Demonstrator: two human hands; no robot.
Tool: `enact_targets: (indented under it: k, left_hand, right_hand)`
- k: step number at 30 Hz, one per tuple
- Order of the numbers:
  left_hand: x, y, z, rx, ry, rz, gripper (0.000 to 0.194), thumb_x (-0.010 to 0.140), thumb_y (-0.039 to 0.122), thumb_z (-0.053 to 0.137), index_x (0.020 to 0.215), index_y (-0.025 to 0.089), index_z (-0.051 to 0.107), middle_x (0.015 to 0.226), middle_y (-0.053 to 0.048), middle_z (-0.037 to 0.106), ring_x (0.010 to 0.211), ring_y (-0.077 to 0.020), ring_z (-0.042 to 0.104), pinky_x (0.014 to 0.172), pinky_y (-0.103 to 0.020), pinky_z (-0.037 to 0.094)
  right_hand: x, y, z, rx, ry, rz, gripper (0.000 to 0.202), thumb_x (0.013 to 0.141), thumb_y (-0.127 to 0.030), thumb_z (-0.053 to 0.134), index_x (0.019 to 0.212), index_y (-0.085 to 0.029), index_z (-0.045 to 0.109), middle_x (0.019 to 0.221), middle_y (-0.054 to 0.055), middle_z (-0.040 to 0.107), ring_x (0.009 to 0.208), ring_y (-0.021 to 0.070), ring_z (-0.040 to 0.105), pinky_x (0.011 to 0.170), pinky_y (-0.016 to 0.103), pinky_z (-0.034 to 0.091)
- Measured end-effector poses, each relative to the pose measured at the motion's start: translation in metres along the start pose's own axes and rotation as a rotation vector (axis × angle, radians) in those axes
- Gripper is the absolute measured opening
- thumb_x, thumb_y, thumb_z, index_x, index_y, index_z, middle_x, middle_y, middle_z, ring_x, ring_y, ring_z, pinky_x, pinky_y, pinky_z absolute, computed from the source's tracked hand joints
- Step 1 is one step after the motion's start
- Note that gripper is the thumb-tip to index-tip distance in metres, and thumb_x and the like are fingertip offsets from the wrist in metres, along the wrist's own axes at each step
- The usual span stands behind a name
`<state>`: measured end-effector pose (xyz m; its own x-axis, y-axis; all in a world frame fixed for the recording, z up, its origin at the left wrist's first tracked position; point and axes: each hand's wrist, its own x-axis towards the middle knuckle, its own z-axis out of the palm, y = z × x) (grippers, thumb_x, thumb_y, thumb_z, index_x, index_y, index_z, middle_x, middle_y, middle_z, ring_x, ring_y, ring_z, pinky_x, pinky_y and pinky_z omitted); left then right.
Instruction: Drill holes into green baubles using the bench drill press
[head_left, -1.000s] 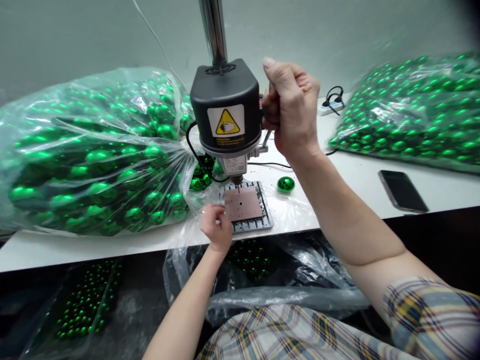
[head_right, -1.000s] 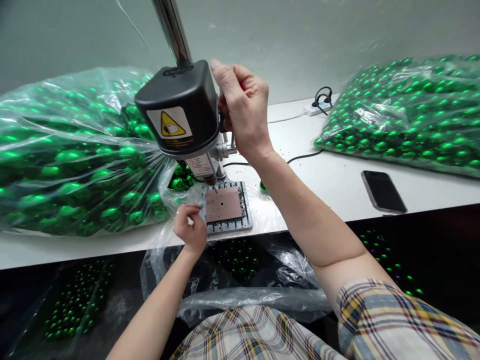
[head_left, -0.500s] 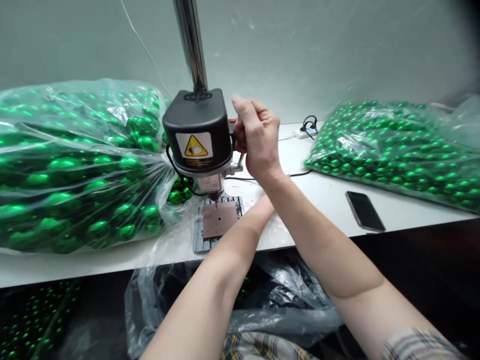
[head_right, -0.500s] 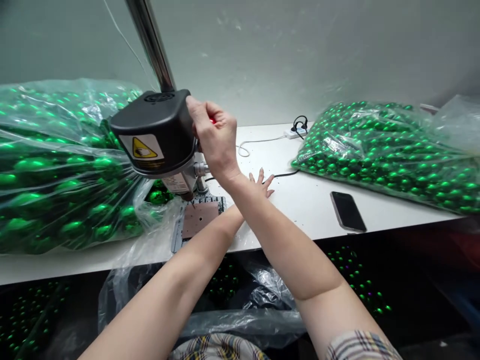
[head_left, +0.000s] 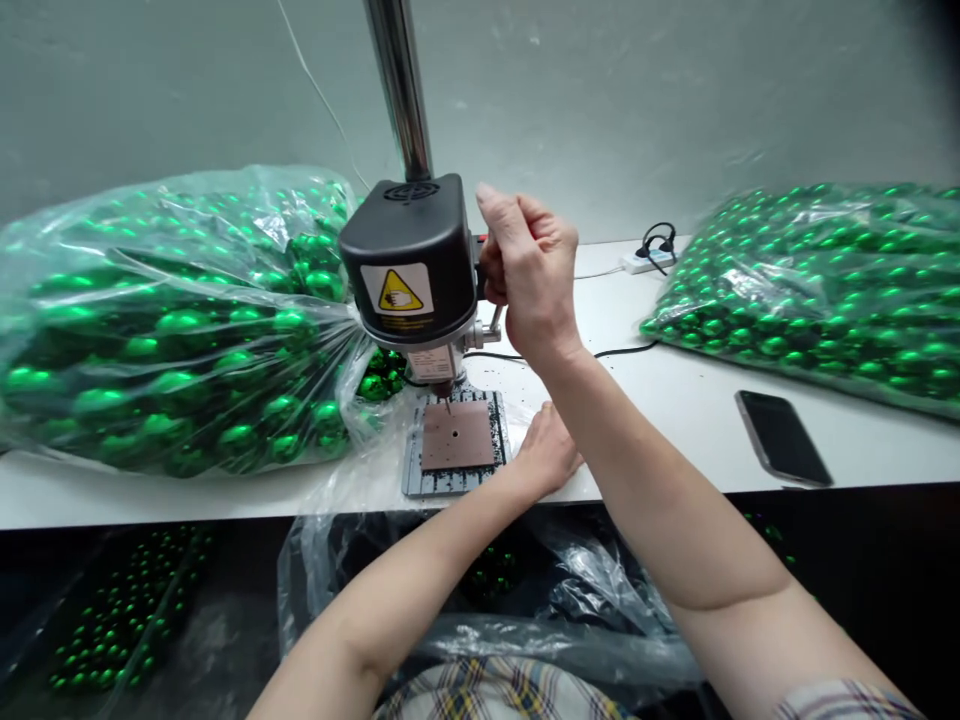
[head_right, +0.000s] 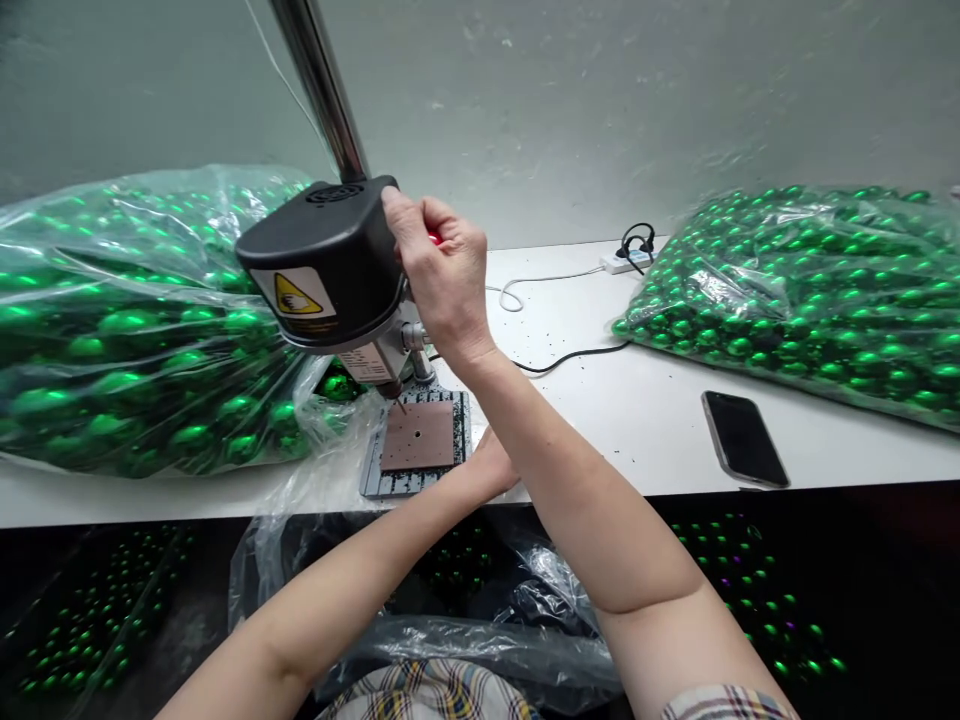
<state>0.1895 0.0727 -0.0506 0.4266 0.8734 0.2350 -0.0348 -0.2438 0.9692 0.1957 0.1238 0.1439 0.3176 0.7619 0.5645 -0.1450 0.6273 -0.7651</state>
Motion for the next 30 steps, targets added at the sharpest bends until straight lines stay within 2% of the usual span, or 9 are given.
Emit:
enact_targets:
  k: [2,4,6,9,12,16,22,27,30]
  left_hand:
    - [-0.036,0.014,-0.025,-0.007,-0.047,-0.093,0.041,0.065,0.028,0.086,0.097,0.021,0.062,0.095,-0.006,0.064,0.095,-0.0255,0.061,0.088,-0.04,0.05]
    - [-0.068,0.027,-0.055,-0.209,-0.025,-0.329,0.054,0.071,0.037,0.083,0.114,0.022,0.054,0.094,-0.005,0.065,0.079,-0.0193,0.064,0.074,-0.035,0.053]
    - [-0.092,0.036,-0.088,-0.412,0.062,-0.502,0.053,0.072,0.044,0.082,0.111,0.021,0.054,0.095,-0.005,0.065,0.069,-0.0156,0.065,0.063,-0.031,0.052]
    - [-0.106,0.044,-0.131,-0.591,0.227,-0.524,0.05,0.072,0.046,0.082,0.11,0.02,0.061,0.1,-0.005,0.067,0.075,-0.0148,0.066,0.067,-0.029,0.055]
    - [-0.104,0.045,-0.159,-0.634,0.249,-0.516,0.05,0.073,0.045,0.081,0.114,0.022,0.064,0.102,-0.006,0.069,0.083,-0.0185,0.068,0.076,-0.036,0.058]
    - [-0.096,0.036,-0.175,-0.507,0.307,-0.43,0.044,0.069,0.036,0.085,0.104,0.018,0.066,0.099,-0.006,0.07,0.086,-0.0163,0.067,0.075,-0.029,0.055]
    - [-0.089,0.021,-0.182,-0.223,0.253,-0.286,0.065,0.073,0.038,0.082,0.13,0.02,0.056,0.117,-0.009,0.067,0.104,-0.018,0.064,0.091,-0.03,0.052]
    - [-0.078,0.013,-0.188,-0.025,0.312,-0.217,0.062,0.065,0.035,0.087,0.117,0.018,0.058,0.104,-0.007,0.069,0.092,-0.0183,0.066,0.083,-0.03,0.052]
    - [-0.071,0.008,-0.188,0.147,0.279,-0.18,0.057,0.065,0.034,0.087,0.115,0.017,0.064,0.102,-0.007,0.07,0.084,-0.0173,0.064,0.076,-0.028,0.05]
  right_hand:
    - [0.0,-0.001,0.0,0.022,-0.004,0.012,0.062,0.081,-0.07,0.059,0.06,-0.021,0.028,0.056,-0.005,0.027,0.047,0.0056,0.027,0.038,0.019,0.023]
    - [-0.001,-0.001,0.0,0.04,0.003,0.029,0.061,0.08,-0.071,0.061,0.059,-0.021,0.03,0.053,-0.006,0.028,0.045,0.0054,0.026,0.037,0.02,0.021]
    - [-0.001,-0.002,0.001,0.044,0.009,0.046,0.061,0.079,-0.07,0.062,0.059,-0.022,0.031,0.052,-0.006,0.029,0.043,0.0055,0.024,0.036,0.022,0.019]
    - [-0.002,-0.002,0.001,0.041,0.022,0.068,0.06,0.078,-0.066,0.067,0.06,-0.023,0.03,0.05,-0.007,0.028,0.043,0.0059,0.02,0.037,0.025,0.017]
    - [-0.003,-0.002,0.001,0.053,0.054,0.08,0.057,0.075,-0.062,0.072,0.06,-0.023,0.033,0.049,-0.008,0.029,0.043,0.0067,0.018,0.038,0.027,0.015]
    - [-0.005,-0.003,0.0,0.052,0.054,0.085,0.056,0.075,-0.063,0.072,0.059,-0.023,0.036,0.049,-0.007,0.032,0.043,0.0069,0.019,0.04,0.029,0.013]
    - [-0.006,-0.005,0.0,0.053,0.054,0.07,0.056,0.077,-0.06,0.072,0.059,-0.023,0.035,0.048,-0.008,0.03,0.042,0.0065,0.019,0.041,0.029,0.012]
    - [-0.004,-0.005,0.001,0.089,0.051,0.07,0.059,0.073,-0.063,0.074,0.057,-0.022,0.034,0.047,-0.008,0.03,0.042,0.0059,0.019,0.039,0.027,0.011]
    - [-0.004,-0.005,0.001,0.091,0.051,0.067,0.061,0.071,-0.063,0.075,0.057,-0.022,0.033,0.047,-0.008,0.028,0.042,0.0058,0.02,0.038,0.027,0.012]
